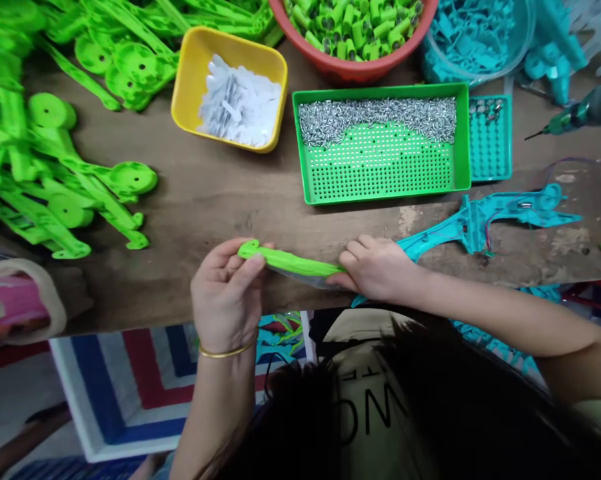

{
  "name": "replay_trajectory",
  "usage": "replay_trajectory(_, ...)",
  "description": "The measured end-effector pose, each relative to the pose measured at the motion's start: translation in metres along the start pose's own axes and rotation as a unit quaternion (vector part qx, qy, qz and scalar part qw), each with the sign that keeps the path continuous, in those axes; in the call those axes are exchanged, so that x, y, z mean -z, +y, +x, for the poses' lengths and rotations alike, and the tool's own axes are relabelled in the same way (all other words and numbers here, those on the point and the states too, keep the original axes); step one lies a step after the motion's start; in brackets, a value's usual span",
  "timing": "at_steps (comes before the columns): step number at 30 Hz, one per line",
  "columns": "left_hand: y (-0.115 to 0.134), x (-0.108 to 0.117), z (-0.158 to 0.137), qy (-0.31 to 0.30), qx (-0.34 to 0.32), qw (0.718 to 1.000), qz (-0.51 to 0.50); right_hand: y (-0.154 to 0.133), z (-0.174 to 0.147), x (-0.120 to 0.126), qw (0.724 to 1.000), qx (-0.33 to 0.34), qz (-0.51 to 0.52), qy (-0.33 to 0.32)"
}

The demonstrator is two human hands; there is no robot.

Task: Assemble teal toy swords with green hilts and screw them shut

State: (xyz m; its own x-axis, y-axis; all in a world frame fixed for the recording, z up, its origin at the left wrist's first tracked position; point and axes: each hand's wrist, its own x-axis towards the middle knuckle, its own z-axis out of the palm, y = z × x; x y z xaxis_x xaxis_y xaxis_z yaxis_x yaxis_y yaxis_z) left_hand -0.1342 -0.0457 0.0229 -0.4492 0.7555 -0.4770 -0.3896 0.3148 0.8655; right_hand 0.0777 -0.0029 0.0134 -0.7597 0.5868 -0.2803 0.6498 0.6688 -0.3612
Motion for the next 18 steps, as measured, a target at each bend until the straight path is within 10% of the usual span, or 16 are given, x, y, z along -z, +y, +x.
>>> replay_trajectory(13, 0.012, 0.006, -0.003, -0.01, 0.086, 0.994, 0.063, 0.004, 0.002, 0.008, 0.997, 0.014, 0.062, -0.036)
replay_trajectory(18, 0.02, 0.003, -0.016, 0.023, -0.016, 0.993, 0.118, -0.014, 0.02, 0.03, 0.977, 0.033, 0.211, 0.008)
